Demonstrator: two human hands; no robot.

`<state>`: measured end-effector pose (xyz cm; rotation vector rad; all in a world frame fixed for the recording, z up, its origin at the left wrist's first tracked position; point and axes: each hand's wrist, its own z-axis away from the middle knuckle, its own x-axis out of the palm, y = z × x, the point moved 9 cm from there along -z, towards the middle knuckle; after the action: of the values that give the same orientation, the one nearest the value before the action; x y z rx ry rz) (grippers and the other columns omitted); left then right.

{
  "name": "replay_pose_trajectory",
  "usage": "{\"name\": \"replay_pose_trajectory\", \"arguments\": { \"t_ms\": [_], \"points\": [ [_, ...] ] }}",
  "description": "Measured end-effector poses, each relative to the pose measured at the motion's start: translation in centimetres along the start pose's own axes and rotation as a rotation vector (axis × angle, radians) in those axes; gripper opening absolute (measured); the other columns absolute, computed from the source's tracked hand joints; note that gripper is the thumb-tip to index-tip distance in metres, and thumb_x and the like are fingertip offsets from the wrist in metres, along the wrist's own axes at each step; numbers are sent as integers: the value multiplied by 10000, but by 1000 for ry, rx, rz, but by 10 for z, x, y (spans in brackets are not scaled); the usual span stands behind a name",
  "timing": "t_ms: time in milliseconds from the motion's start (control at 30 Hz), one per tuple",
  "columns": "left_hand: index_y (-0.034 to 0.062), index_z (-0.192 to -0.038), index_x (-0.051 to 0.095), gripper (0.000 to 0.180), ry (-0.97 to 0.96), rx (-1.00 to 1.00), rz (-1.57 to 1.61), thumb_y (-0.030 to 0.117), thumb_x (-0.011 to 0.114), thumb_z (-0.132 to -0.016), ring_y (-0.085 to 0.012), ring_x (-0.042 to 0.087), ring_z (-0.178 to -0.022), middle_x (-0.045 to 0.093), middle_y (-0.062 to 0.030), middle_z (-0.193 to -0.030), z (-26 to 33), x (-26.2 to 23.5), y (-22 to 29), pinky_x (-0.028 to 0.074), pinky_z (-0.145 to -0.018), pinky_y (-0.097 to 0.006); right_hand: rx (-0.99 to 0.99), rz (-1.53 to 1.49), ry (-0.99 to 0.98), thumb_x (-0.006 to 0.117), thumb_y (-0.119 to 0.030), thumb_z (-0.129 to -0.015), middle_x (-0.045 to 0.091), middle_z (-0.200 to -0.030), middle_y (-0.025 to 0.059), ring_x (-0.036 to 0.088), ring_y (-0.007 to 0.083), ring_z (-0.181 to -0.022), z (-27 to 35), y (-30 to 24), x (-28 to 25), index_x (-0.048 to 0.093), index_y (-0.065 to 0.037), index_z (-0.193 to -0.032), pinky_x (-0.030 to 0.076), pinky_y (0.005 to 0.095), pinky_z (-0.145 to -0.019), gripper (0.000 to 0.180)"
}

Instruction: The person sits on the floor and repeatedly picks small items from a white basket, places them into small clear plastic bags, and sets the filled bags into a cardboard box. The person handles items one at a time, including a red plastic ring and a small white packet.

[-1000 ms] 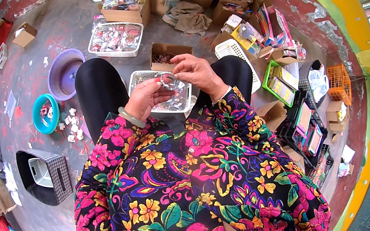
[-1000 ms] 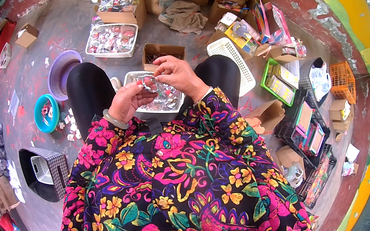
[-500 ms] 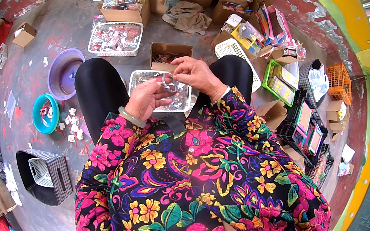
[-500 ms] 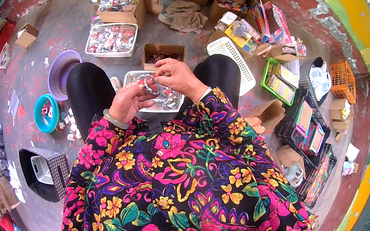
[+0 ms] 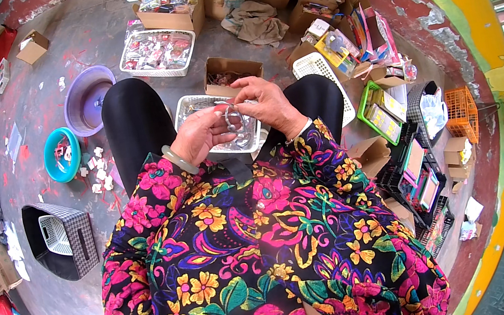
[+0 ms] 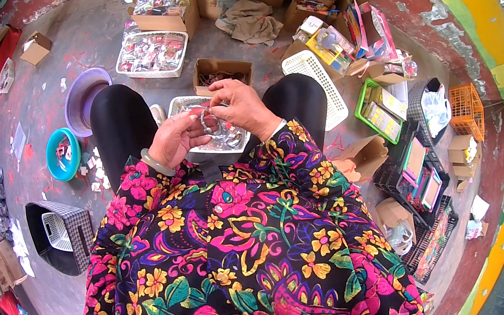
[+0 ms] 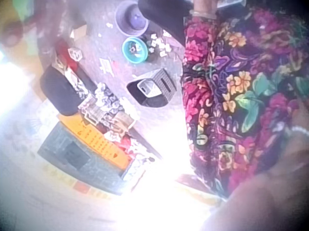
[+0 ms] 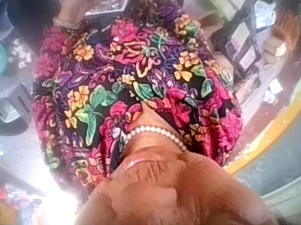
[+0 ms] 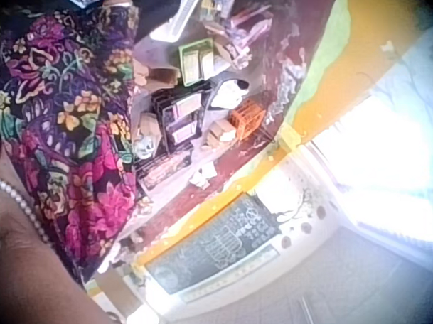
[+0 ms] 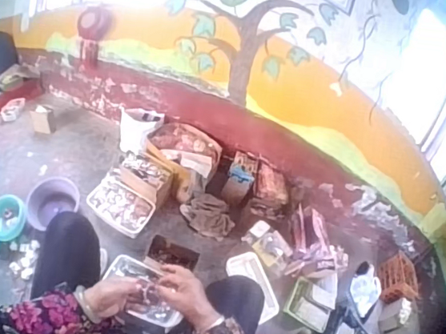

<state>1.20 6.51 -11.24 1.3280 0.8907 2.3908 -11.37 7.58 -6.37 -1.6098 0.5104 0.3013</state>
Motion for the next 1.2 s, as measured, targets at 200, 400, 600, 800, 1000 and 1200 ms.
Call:
{"name": "replay_pose_trajectory", "arguments": {
  "t_ms": [200, 400, 600, 800, 1000, 1200],
  "points": [
    [9, -1184, 479, 314, 52, -3, 20, 170, 424, -920, -206, 598, -950, 595, -128, -1043, -1, -5, -1, 518, -761, -305, 22, -48, 20, 638, -170, -736, 583, -1065, 114, 545, 256, -1004, -1, 8, 0, 666, -54, -778, 426, 328, -838, 127],
    [13, -1178, 489, 312, 23, -26, 27, 175, 410, -923, -211, 605, -931, 605, -130, -1017, 1, -1, -1, 517, -743, -299, 8, -137, -26, 604, -248, -804, 595, -1016, 123, 545, 251, -1000, -2, 2, 3, 678, -55, -811, 420, 331, -841, 206],
    [16, -1184, 489, 323, 13, -38, 47, 181, 389, -925, -228, 609, -915, 605, -129, -1022, 1, 1, 0, 515, -736, -295, -86, -12, -75, 555, -286, -849, 601, -986, 122, 540, 254, -1001, -5, 6, 7, 682, -65, -767, 419, 339, -827, 268],
    [41, -1196, 479, 331, 28, -94, -2, 215, 397, -927, -241, 612, -913, 600, -133, -1045, 2, 1, -2, 516, -705, -291, -79, -31, -136, 545, -300, -866, 604, -977, 124, 533, 245, -1003, -4, 3, 14, 669, -43, -755, 413, 332, -832, 307],
    [63, -1187, 486, 327, 43, -118, -14, 250, 405, -932, -241, 617, -903, 611, -129, -1019, 1, -3, -7, 518, -689, -289, 98, -280, -228, 557, -332, -874, 550, -1110, 132, 494, 195, -1052, -1, 3, 21, 662, -21, -833, 386, 293, -872, 331],
    [66, -1167, 489, 307, 39, -115, -7, 250, 397, -939, -254, 616, -927, 610, -135, -1024, 0, 0, -6, 521, -676, -276, 155, -357, -305, 550, -353, -878, 539, -1136, 131, 491, 174, -1027, 1, 15, 35, 657, 2, -847, 393, 270, -848, 372]
  ]
}}
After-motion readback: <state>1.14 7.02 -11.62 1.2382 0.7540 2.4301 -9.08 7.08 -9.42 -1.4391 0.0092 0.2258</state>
